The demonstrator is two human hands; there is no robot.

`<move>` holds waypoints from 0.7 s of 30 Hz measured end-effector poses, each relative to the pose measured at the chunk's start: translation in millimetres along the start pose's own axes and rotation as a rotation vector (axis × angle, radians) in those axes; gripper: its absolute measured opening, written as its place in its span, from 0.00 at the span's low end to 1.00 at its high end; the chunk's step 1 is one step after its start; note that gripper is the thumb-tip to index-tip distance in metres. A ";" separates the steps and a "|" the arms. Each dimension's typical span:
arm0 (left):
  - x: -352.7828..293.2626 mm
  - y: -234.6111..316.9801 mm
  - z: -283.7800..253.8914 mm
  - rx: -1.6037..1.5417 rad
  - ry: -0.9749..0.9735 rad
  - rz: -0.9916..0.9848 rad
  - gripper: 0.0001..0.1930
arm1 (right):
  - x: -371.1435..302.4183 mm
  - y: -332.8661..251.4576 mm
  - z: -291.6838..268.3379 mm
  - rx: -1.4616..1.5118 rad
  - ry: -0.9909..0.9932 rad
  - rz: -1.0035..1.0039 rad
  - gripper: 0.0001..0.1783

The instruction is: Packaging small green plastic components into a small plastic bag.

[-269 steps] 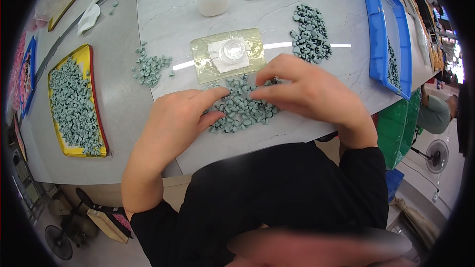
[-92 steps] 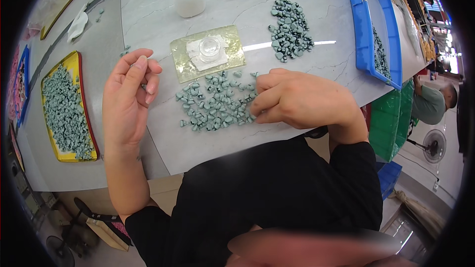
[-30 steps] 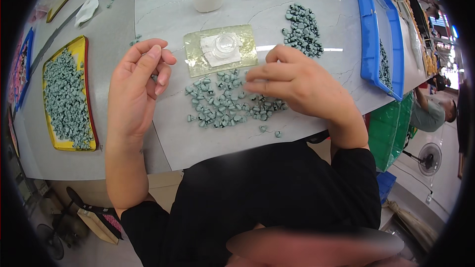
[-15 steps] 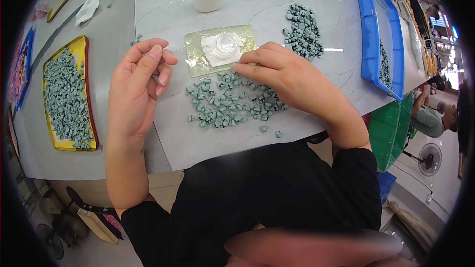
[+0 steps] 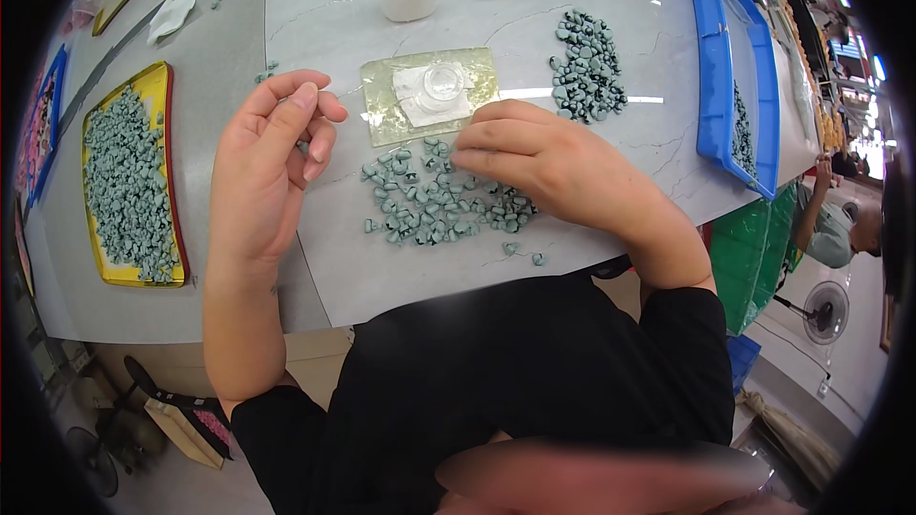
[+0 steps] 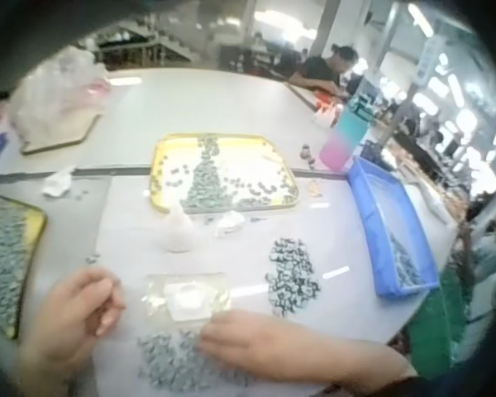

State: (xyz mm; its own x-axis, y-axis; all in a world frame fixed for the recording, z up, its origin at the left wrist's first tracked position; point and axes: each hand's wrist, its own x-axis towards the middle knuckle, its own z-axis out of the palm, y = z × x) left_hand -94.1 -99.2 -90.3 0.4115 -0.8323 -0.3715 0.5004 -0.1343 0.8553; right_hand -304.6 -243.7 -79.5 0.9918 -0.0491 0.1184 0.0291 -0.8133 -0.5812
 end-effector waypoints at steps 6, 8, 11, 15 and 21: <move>-0.1 1.9 -4.1 0.000 -0.001 -0.009 0.11 | 6.0 -0.1 1.3 -0.047 0.038 -0.024 0.17; -0.1 1.9 -5.4 -0.002 0.001 -0.008 0.11 | 7.0 -2.8 3.8 -0.013 0.012 -0.029 0.16; -0.9 4.0 -5.4 0.001 0.002 -0.014 0.11 | 6.8 -1.4 4.6 0.017 -0.012 -0.042 0.16; -3.6 4.7 -6.0 0.016 0.004 -0.021 0.11 | 6.5 -2.8 3.0 0.025 -0.005 -0.039 0.16; -4.4 3.0 -8.4 0.013 0.001 -0.013 0.11 | 10.5 -5.1 6.4 -0.031 0.008 -0.008 0.15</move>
State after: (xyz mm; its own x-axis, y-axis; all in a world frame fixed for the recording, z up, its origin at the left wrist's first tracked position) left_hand -88.0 -91.4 -89.1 0.4055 -0.8299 -0.3831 0.4956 -0.1525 0.8551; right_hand -293.5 -236.3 -80.5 0.9904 -0.0467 0.1297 0.0334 -0.8314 -0.5547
